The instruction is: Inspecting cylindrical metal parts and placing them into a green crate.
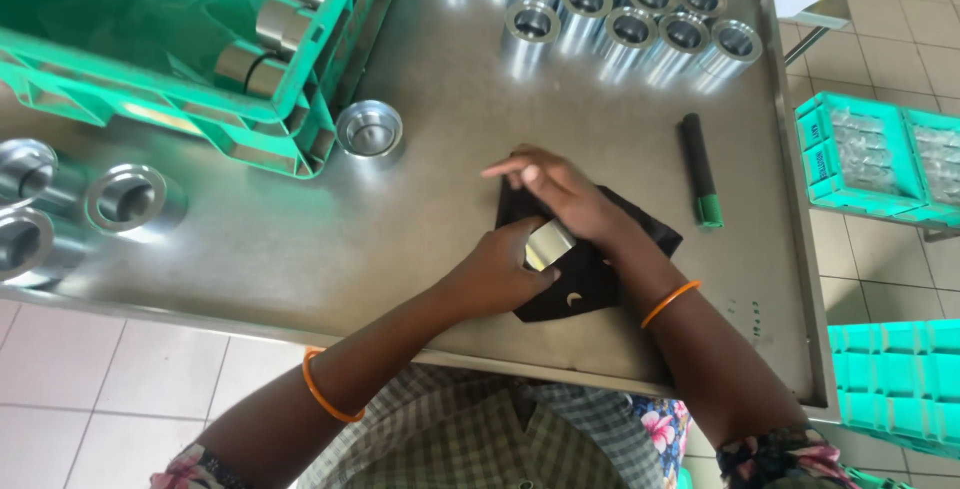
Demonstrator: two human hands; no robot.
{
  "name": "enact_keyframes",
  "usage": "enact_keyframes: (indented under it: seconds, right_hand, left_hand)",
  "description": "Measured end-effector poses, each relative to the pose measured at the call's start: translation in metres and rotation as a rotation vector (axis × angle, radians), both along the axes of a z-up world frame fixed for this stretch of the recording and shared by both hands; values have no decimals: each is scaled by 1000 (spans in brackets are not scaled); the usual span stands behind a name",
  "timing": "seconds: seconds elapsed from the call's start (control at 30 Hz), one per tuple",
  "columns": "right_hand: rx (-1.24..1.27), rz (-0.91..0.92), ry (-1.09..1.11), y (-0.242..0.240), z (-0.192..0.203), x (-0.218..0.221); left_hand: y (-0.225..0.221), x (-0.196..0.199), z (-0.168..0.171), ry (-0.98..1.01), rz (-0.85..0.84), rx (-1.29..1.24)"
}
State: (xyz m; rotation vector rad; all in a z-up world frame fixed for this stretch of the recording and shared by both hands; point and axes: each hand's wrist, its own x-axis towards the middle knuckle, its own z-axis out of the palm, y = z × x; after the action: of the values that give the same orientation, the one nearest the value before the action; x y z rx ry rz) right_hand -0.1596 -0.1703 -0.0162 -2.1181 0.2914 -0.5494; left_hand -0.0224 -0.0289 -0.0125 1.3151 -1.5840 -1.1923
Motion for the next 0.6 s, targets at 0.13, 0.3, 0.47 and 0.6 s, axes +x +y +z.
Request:
enact_keyframes:
  seconds: [0.13, 0.3, 0.47, 0.6]
  right_hand:
    - [-181, 17, 140, 45, 56, 30]
    - [-230, 13, 205, 38, 60, 27]
    - [-91, -32, 35, 13, 22, 7]
    - [-367, 3, 268, 65, 81, 31]
  left_hand:
    - [-11, 2, -36, 4, -14, -184]
    - [-13, 7, -35, 48, -149, -238]
    - [1, 7, 0, 125, -97, 136]
    - [3, 13, -46, -83, -5, -292]
